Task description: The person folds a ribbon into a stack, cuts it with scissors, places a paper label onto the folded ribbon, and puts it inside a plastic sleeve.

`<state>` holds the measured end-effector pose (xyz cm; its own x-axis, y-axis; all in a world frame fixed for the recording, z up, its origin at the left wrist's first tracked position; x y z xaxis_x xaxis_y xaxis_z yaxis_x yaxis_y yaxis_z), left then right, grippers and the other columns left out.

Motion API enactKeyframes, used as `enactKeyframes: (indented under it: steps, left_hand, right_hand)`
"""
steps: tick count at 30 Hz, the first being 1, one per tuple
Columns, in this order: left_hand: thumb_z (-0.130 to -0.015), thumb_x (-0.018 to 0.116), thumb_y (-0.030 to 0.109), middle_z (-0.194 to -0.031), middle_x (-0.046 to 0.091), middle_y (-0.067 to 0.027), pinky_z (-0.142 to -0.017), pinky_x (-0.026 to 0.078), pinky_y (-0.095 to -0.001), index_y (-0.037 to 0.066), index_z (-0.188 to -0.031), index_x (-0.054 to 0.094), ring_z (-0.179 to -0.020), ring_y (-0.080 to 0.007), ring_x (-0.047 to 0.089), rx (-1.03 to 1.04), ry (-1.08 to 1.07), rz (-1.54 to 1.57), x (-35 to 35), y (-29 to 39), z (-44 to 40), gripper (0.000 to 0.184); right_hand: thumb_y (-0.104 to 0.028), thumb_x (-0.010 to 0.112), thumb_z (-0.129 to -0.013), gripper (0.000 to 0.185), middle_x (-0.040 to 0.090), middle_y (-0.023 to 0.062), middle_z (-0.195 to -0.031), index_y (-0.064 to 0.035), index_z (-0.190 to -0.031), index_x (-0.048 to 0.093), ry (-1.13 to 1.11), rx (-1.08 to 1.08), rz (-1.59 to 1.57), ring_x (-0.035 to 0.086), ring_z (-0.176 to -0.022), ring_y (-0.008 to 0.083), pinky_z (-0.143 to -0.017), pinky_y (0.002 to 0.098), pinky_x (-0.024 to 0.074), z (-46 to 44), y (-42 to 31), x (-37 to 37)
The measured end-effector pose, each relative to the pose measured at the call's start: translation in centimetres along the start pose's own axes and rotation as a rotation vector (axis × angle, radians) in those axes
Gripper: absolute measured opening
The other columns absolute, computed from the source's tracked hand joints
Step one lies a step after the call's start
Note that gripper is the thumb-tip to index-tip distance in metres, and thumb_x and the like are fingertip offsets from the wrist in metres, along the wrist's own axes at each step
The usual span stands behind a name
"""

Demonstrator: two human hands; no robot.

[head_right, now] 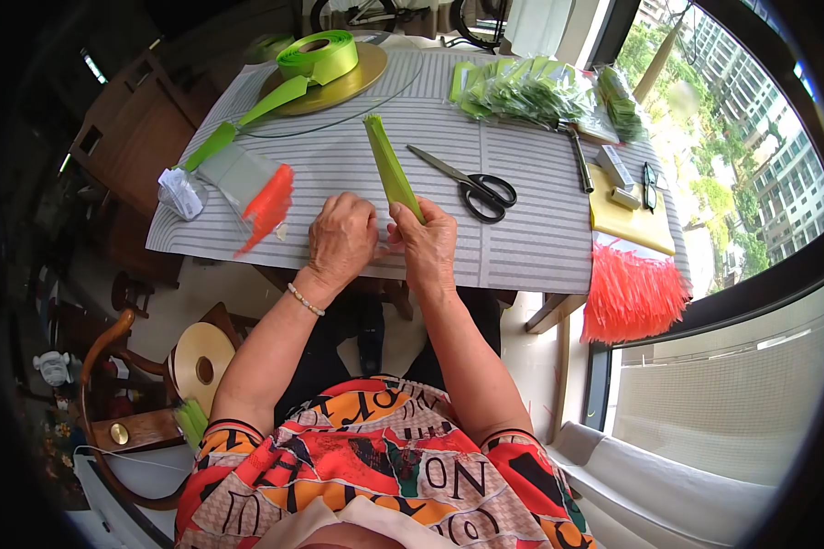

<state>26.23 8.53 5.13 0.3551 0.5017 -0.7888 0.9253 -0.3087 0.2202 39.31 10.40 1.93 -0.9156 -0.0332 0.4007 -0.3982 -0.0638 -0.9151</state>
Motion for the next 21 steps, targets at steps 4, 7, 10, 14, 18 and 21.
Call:
enactKeyframes:
  steps: [4,7,10,14,18,21]
  left_hand:
    - [-0.078,0.066,0.007,-0.084,0.061,-0.0110,-0.077,0.048,-0.0431,0.005,-0.083,0.061,-0.082,-0.0326,0.060,0.030,0.080,0.010,-0.5,1.3,0.3,0.008]
    - [-0.078,0.067,0.007,-0.085,0.062,-0.0117,-0.075,0.048,-0.0438,0.004,-0.087,0.059,-0.083,-0.0326,0.060,-0.004,0.000,0.060,0.2,1.2,0.7,0.012]
    - [-0.079,0.067,0.008,-0.085,0.063,-0.0127,-0.074,0.049,-0.0448,0.005,-0.089,0.059,-0.082,-0.0332,0.061,-0.015,-0.022,0.116,-0.1,1.7,1.1,0.014]
    - [-0.079,0.063,0.010,-0.083,0.063,-0.0104,-0.078,0.048,-0.0448,0.006,-0.088,0.058,-0.087,-0.0303,0.062,-0.073,-0.086,0.064,0.4,1.5,1.0,0.011]
    - [-0.080,0.065,0.008,-0.081,0.064,-0.0110,-0.075,0.049,-0.0440,0.006,-0.087,0.059,-0.083,-0.0320,0.063,0.024,-0.002,-0.044,0.3,1.8,0.7,0.009]
    - [-0.080,0.065,0.007,-0.079,0.064,-0.0109,-0.072,0.049,-0.0432,0.006,-0.085,0.060,-0.079,-0.0329,0.063,0.079,0.064,-0.038,-0.7,2.9,0.5,0.007]
  right_hand:
    - [-0.011,0.068,-0.090,0.015,0.060,0.0000,-0.074,0.0007,-0.100,0.068,0.019,-0.030,0.015,0.054,-0.059,0.0071,-0.057,0.0217,0.0487,0.2,-0.2,-0.1]
    - [-0.012,0.068,-0.090,0.016,0.061,0.0012,-0.078,0.0011,-0.100,0.067,0.016,-0.004,-0.090,0.054,-0.059,0.0073,-0.060,0.0244,0.0533,0.5,-0.2,-0.2]
    - [-0.013,0.069,-0.090,0.019,0.062,0.0039,-0.086,0.0020,-0.101,0.065,0.009,-0.033,-0.222,0.056,-0.060,0.0079,-0.065,0.0280,0.0581,-0.1,0.3,-0.5]
    - [-0.014,0.069,-0.091,0.020,0.063,0.0045,-0.088,0.0016,-0.102,0.065,0.028,0.018,-0.368,0.056,-0.060,0.0080,-0.066,0.0266,0.0579,-0.5,0.4,-1.1]
    - [-0.014,0.070,-0.090,0.016,0.061,0.0007,-0.080,-0.0003,-0.098,0.067,0.043,-0.027,-0.206,0.055,-0.060,0.0063,-0.060,0.0233,0.0527,-0.2,-0.2,-0.5]
    - [-0.014,0.071,-0.090,0.015,0.061,-0.0006,-0.078,-0.0013,-0.097,0.068,0.007,-0.004,-0.116,0.055,-0.061,0.0065,-0.056,0.0209,0.0463,0.0,0.2,-0.3]
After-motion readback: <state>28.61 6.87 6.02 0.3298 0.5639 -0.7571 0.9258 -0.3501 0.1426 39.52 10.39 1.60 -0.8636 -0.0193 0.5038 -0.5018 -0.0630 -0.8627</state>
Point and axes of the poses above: each hand's wrist, its own z-axis away from the middle knuckle, its own x-axis out of the palm, y = z × x, the point moved 5 cm from there along -z, towards the middle knuckle
